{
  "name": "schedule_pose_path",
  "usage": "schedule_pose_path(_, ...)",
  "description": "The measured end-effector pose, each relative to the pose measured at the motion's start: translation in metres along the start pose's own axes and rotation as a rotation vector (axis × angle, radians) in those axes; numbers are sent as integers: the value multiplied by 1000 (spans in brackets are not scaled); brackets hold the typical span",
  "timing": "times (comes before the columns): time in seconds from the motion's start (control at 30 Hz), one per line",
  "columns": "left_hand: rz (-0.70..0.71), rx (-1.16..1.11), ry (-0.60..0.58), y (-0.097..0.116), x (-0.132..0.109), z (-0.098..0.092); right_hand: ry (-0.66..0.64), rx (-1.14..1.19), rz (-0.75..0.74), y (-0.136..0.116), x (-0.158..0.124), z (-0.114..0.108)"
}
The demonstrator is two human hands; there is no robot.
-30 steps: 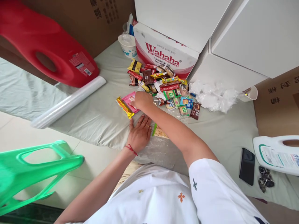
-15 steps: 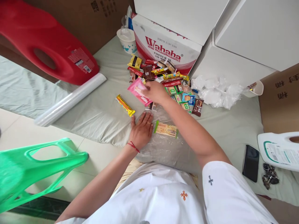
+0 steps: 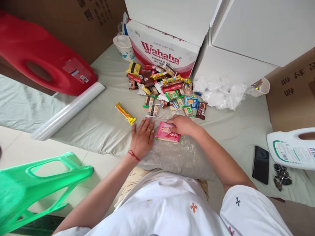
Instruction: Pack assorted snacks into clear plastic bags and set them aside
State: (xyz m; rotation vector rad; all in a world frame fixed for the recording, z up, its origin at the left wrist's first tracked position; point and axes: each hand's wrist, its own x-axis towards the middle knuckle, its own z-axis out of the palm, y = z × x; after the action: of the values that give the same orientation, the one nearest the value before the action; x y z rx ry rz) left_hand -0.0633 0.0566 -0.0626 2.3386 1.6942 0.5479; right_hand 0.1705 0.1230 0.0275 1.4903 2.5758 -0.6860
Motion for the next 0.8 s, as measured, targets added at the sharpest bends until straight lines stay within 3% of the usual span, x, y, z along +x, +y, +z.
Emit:
schedule_pose_path(0.07, -2, -23, 80, -2, -1, -2, 110, 5, 20, -8, -16, 4)
schedule_pose_path(0.17, 59, -96, 258, -4, -6, -13, 283, 35, -38, -20, -63, 18)
schedule_pose_path(0.27, 268, -214, 311, -9, -20, -33, 208, 63, -203, -29, -118, 53)
schedule_pose_path(0.3, 376, -252, 255, -12, -26, -40, 183, 69, -207, -31, -134, 68)
schedule_pose_path(0.4, 672, -278, -80, -26, -47, -52, 242, 105, -111, -29, -167, 108)
schedule_pose_path(0.5, 762, -222, -291, -45, -63, -54, 365, 195, -38, -21, -176, 127)
schedule_pose_path(0.6, 705, -250, -296, -57, -67, -54, 413, 305, -32, -14, -170, 118)
schedule_pose_path(0.8, 490, -496, -248, -49, -49, -63, 391, 479, 30, 1, -146, 57)
